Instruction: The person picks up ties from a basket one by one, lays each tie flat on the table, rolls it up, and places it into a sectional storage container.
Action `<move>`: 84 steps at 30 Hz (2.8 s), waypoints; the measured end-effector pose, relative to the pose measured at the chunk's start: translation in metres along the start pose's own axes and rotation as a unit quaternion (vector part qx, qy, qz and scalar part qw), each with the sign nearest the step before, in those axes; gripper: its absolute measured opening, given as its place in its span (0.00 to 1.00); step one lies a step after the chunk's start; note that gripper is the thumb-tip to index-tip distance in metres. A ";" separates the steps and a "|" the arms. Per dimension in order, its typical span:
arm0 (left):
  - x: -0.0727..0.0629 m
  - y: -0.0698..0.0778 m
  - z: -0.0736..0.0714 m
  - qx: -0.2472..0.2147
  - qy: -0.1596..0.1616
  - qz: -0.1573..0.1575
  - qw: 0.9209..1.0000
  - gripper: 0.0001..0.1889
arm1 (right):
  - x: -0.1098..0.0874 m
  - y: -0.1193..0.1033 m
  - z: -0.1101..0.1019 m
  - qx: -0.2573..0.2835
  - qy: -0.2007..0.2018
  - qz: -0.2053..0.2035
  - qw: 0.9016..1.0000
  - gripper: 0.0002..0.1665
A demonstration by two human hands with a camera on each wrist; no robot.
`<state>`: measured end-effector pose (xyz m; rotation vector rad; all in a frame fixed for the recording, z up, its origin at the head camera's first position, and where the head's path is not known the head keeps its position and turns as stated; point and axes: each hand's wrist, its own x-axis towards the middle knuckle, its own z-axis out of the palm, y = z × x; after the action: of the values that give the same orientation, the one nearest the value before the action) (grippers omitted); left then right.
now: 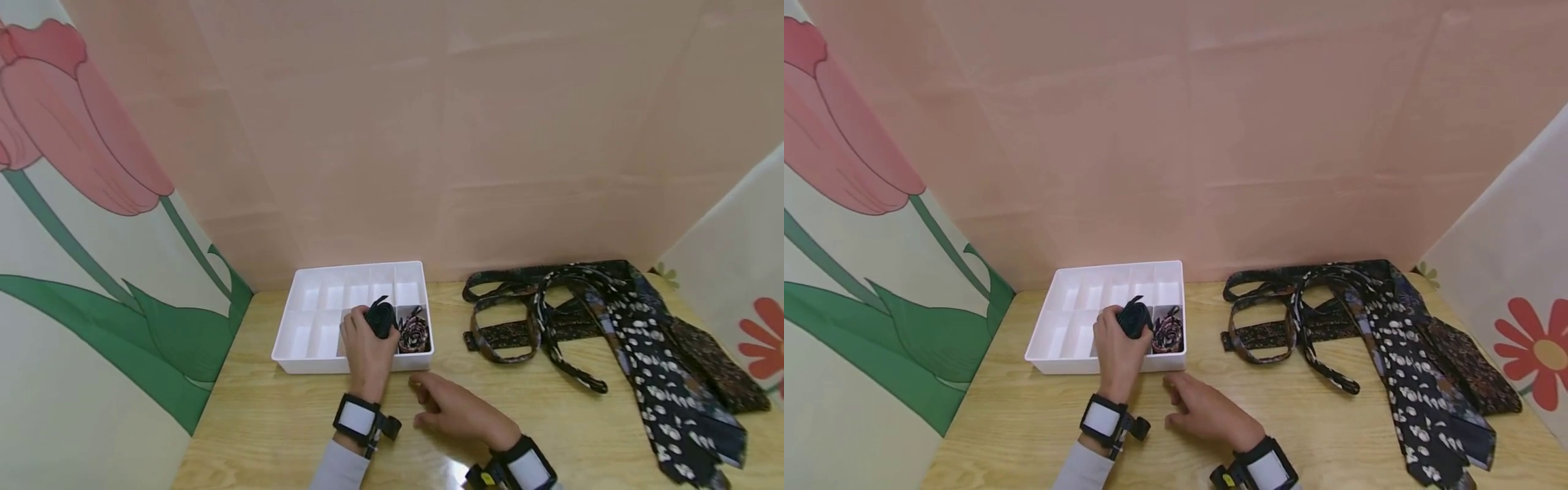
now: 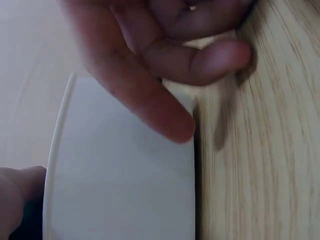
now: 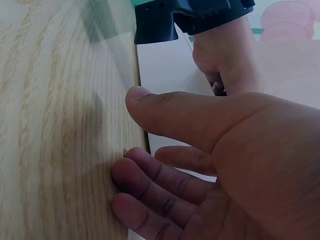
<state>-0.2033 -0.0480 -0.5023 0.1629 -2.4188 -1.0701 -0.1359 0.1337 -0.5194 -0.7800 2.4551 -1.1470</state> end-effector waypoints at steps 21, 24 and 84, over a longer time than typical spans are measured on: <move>-0.001 -0.002 -0.007 0.028 -0.061 0.015 0.998 0.28 | 0.002 0.002 0.002 -0.016 -0.004 0.002 1.000 0.33; 0.000 0.000 -0.009 0.028 -0.066 0.007 0.997 0.27 | 0.002 0.003 0.002 -0.019 -0.007 0.007 1.000 0.32; -0.044 0.037 0.011 -0.283 -0.267 0.103 0.916 0.20 | -0.058 0.056 -0.071 -0.208 0.315 0.113 0.919 0.22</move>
<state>-0.1667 -0.0024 -0.4992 -0.6409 -2.3569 -1.8335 -0.1442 0.2411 -0.5152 -0.2091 3.2891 -0.8889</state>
